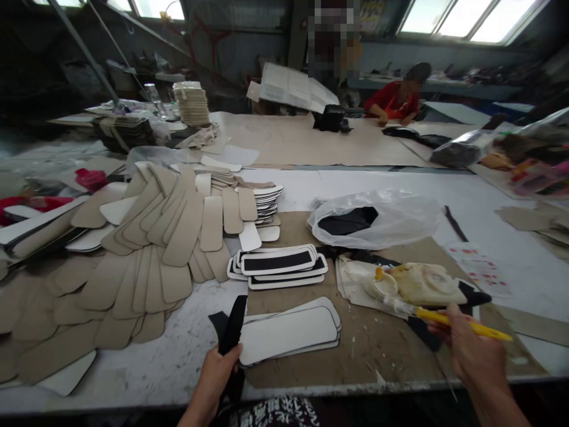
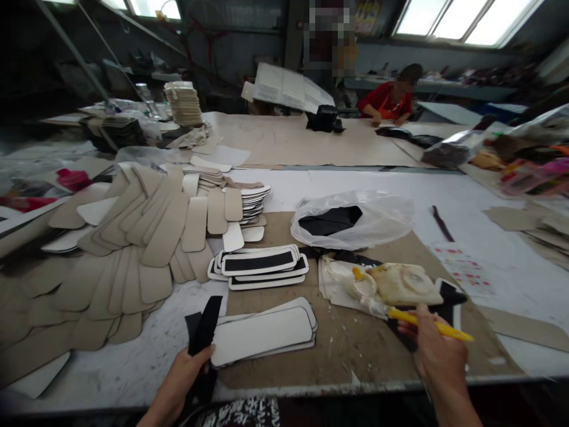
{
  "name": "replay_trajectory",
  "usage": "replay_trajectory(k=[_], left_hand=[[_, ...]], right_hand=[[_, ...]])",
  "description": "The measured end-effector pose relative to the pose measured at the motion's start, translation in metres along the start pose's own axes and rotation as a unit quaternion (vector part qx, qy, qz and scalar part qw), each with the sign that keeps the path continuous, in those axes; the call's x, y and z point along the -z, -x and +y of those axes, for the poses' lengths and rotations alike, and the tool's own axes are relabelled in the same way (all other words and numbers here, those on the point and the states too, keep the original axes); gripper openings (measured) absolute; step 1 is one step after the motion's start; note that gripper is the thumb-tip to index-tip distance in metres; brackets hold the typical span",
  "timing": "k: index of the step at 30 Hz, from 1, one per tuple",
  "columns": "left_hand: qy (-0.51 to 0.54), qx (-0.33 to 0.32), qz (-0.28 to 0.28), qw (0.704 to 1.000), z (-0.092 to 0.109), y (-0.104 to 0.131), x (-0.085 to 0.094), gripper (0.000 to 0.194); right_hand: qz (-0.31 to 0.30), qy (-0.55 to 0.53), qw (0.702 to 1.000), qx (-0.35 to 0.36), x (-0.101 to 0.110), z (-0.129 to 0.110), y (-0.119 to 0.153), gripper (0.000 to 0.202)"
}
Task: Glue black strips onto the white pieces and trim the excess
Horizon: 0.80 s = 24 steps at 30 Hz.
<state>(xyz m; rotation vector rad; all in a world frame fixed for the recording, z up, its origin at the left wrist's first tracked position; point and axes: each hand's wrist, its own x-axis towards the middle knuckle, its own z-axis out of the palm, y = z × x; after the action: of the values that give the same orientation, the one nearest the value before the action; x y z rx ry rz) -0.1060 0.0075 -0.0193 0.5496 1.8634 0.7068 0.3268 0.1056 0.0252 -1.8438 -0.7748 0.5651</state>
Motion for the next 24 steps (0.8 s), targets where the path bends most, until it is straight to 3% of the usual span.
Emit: replay_trajectory(k=[2, 6, 9, 11, 16, 21, 24], left_hand=[[0.022, 0.013, -0.027, 0.999, 0.002, 0.001, 0.004, 0.036], [0.053, 0.009, -0.096, 0.994, 0.01, 0.006, 0.014, 0.035], [0.063, 0.009, -0.14, 0.988, 0.013, 0.006, 0.021, 0.036], [0.071, 0.017, -0.162, 0.984, 0.012, 0.003, 0.023, 0.037], [0.082, 0.021, -0.162, 0.983, 0.006, -0.002, 0.024, 0.037], [0.073, 0.006, -0.12, 0.99, 0.004, -0.001, 0.02, 0.037], [0.067, 0.009, -0.11, 0.992, 0.001, -0.002, 0.018, 0.04]], right_hand=[[-0.062, -0.066, 0.992, -0.085, -0.016, -0.013, 0.039, 0.026], [-0.284, -0.112, 0.944, -0.124, -0.071, -0.042, 0.139, 0.032], [-0.368, -0.122, 0.914, -0.119, -0.112, -0.049, 0.195, 0.034], [-0.397, -0.114, 0.904, -0.108, -0.131, -0.047, 0.216, 0.036], [-0.392, -0.043, 0.917, -0.064, -0.144, -0.035, 0.226, 0.037], [-0.325, 0.077, 0.941, 0.061, -0.128, -0.024, 0.206, 0.031], [-0.265, 0.14, 0.939, 0.172, -0.114, -0.022, 0.192, 0.028]])
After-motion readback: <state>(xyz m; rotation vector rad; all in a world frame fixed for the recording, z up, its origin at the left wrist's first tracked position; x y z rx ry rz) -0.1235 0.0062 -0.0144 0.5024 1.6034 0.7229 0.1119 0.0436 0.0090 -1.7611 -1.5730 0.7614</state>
